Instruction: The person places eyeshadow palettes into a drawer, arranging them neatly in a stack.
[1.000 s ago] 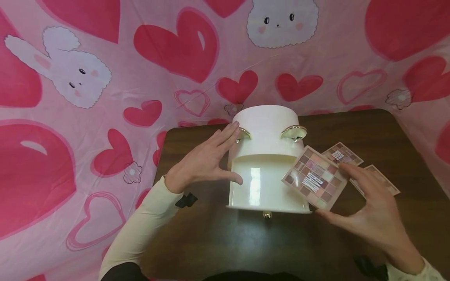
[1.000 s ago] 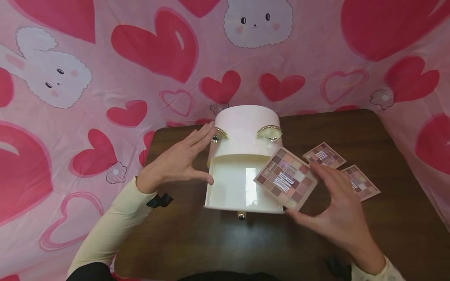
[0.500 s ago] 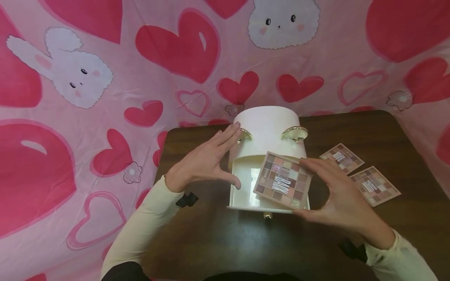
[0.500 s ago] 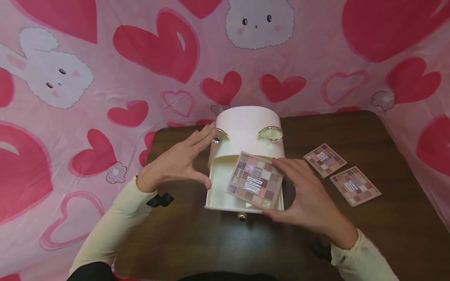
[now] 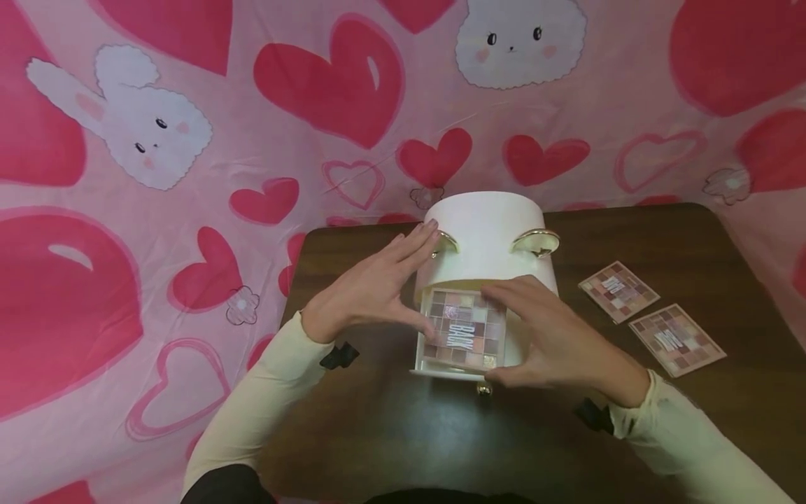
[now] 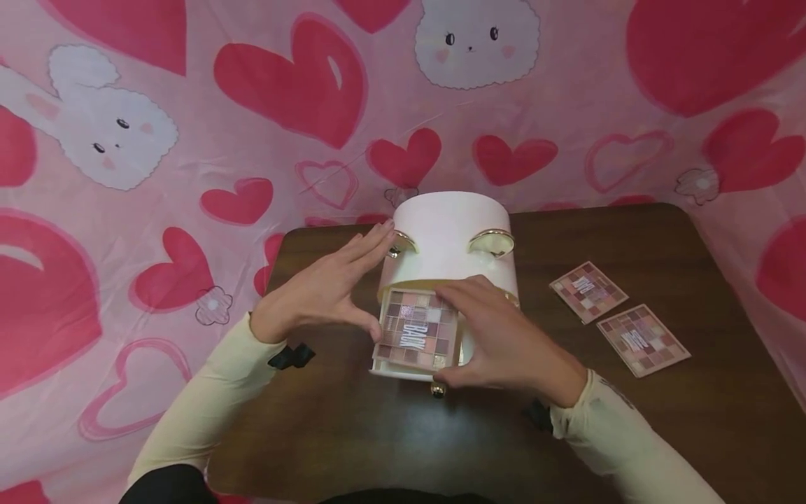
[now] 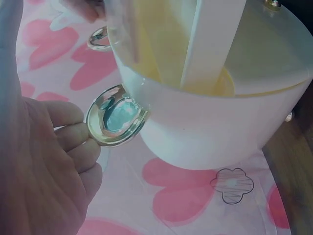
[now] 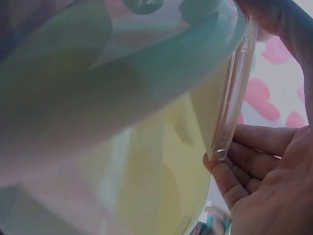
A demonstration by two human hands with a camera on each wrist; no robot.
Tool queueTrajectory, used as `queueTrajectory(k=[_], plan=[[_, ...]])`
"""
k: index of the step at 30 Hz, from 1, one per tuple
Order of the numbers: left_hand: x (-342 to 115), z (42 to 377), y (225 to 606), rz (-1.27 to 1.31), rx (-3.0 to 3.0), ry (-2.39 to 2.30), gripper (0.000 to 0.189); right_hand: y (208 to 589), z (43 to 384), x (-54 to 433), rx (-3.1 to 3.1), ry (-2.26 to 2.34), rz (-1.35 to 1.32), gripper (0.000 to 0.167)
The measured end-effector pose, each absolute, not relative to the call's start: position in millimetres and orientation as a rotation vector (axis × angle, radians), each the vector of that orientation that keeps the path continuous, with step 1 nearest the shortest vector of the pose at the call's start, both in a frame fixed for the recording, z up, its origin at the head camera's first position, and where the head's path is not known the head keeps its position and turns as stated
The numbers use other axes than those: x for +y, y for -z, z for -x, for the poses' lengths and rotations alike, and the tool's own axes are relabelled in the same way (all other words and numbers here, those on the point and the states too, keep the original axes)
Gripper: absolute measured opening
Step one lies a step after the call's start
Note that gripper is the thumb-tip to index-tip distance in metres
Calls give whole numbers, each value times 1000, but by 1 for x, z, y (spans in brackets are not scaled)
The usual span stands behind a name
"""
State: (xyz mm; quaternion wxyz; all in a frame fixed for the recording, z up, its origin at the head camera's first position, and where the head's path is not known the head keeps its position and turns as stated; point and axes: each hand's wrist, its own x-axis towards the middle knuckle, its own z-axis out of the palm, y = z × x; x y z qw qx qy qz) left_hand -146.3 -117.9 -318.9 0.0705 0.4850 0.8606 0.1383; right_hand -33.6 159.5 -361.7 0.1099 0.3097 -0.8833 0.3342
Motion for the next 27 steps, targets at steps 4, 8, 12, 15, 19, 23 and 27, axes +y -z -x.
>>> queueTrajectory(k=[4,8,12,15,19,23,27], plan=[[-116,145,319,-1454,2589,-415,128,356,38,151,-2712,-925,-913,106],[-114,146,318,-1486,2580,-413,128,352,41,150,-2765,-874,-917,104],[-114,147,316,-1501,2569,-408,127,350,44,151,-2759,-858,-961,101],[-115,148,316,-1496,2561,-417,125,348,46,148,-2790,-865,-984,100],[-117,148,316,-1488,2557,-438,123,347,46,144,-2839,-867,-999,101],[-118,147,316,-1482,2560,-442,121,348,46,144,-2849,-864,-1000,103],[-119,147,316,-1473,2576,-438,122,349,45,144,-2847,-862,-1004,104]])
